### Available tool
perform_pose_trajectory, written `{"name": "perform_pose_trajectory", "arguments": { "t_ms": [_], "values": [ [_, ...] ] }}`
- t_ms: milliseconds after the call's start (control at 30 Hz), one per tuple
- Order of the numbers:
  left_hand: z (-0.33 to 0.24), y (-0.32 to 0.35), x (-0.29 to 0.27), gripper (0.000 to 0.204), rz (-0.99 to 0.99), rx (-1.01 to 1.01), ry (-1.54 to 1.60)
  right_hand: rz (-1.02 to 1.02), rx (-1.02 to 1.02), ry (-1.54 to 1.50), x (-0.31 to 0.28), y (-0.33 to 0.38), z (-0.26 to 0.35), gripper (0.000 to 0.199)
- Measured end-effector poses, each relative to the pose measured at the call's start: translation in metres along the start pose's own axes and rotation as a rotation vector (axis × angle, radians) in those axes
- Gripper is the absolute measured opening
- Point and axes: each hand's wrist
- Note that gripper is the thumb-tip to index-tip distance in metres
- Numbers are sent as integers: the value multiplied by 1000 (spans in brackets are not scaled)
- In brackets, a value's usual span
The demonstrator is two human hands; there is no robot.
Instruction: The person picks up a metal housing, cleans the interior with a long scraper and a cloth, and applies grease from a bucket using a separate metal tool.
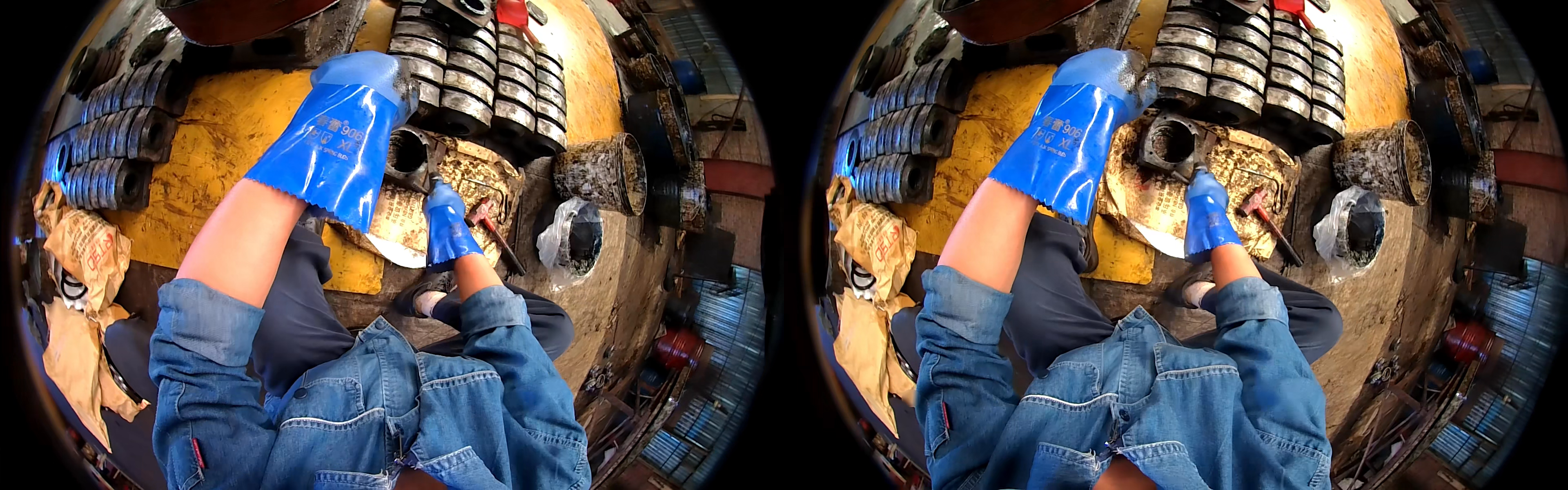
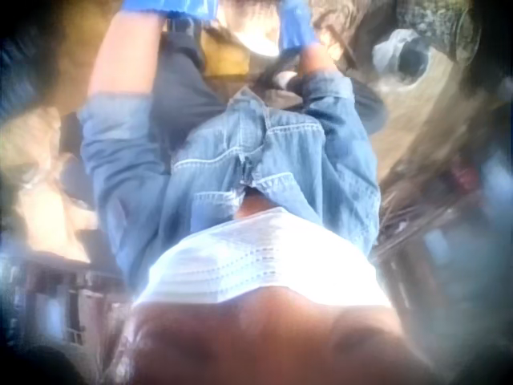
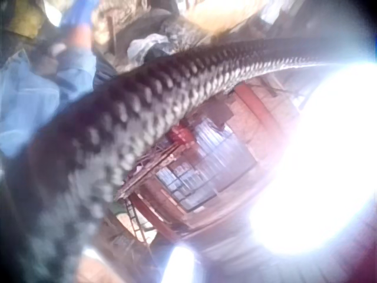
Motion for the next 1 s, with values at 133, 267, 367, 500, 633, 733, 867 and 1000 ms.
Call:
{"name": "perform_pose_trajectory", "arguments": {
  "t_ms": [133, 267, 367, 500, 633, 733, 867, 1000],
  "values": [
    [16, 4, -2, 30, 79, -58, -44, 158, 93, 88, 3, 25, 22, 49],
    [31, -1, 13, 27, 108, -50, -83, 107, 6, 34, 6, 11, 19, 38],
    [35, 3, 21, 25, 101, -57, -37, -81, 8, -24, -16, -29, 22, 29],
    [57, 15, 5, 25, 124, -153, -33, 91, -24, -30, -4, -10, 51, 34],
    [37, 1, 27, 26, 76, -57, 7, 95, 55, 72, 9, 12, 6, 42],
    [47, 6, 14, 37, 279, -87, -122, -59, -147, -177, 5, -26, 15, 33],
    [35, -7, 9, 38, 296, -76, -46, -96, -136, -667, -40, -104, -52, 18],
    [69, 8, 26, 31, 329, -119, -47, 203, -155, -684, -66, -85, 26, 25]
  ]
}}
Point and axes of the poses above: each hand's wrist, its own y-axis away from the middle knuckle, its own x-axis out of the palm, z = x × y, and after that the axes turned 15 degrees about -y, right-handed
